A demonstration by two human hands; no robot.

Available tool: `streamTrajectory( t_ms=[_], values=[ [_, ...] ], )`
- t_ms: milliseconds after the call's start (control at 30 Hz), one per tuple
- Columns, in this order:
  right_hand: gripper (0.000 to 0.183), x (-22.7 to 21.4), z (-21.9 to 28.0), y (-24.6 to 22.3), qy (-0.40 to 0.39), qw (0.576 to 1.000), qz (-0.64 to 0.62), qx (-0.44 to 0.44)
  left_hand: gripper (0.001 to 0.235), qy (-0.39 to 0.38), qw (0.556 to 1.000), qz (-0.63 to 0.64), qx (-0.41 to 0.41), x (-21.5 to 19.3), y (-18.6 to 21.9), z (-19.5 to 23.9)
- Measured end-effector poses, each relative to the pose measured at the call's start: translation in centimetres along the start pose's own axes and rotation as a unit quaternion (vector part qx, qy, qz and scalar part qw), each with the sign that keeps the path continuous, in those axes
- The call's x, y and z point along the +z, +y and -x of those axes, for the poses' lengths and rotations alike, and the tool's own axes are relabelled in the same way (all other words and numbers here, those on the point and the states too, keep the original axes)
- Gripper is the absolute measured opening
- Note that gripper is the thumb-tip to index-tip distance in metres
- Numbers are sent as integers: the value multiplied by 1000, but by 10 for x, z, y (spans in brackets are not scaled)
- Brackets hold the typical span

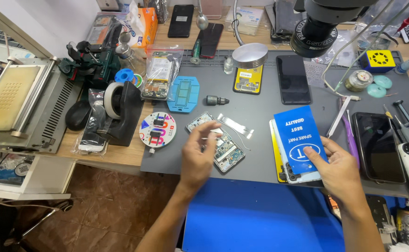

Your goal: The person handles a small circuit board and places it into a plastic bag. They then pick up a smartphone, navigate through the settings menu, and interact with the screen. Finally, they place the phone down and pick up a pair of tweezers.

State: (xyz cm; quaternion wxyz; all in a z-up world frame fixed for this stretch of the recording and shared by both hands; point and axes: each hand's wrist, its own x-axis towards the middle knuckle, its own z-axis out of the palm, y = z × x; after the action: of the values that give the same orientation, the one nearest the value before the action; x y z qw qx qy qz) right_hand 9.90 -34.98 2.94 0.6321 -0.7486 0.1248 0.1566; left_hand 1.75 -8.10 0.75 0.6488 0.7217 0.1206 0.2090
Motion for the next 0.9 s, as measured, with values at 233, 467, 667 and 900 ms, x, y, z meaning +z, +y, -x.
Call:
streamTrajectory(
  t_ms=[233, 467, 667, 900],
  values=[
    [44, 11, 8, -21, 32, 981, 193, 11, 24, 119, 986, -80, 86, -43, -28, -36],
    [42, 11, -2, -10, 55, 951, 300, -43, 21, 111, 969, -125, 183, -43, -32, -35],
    [44, 13, 1, -20, 84, 964, 253, -4, 22, 94, 973, -116, 175, -46, -32, -32],
    [55, 13, -7, -8, 97, 943, 318, 4, 23, 62, 970, -139, 189, -47, -38, -32]
  ],
)
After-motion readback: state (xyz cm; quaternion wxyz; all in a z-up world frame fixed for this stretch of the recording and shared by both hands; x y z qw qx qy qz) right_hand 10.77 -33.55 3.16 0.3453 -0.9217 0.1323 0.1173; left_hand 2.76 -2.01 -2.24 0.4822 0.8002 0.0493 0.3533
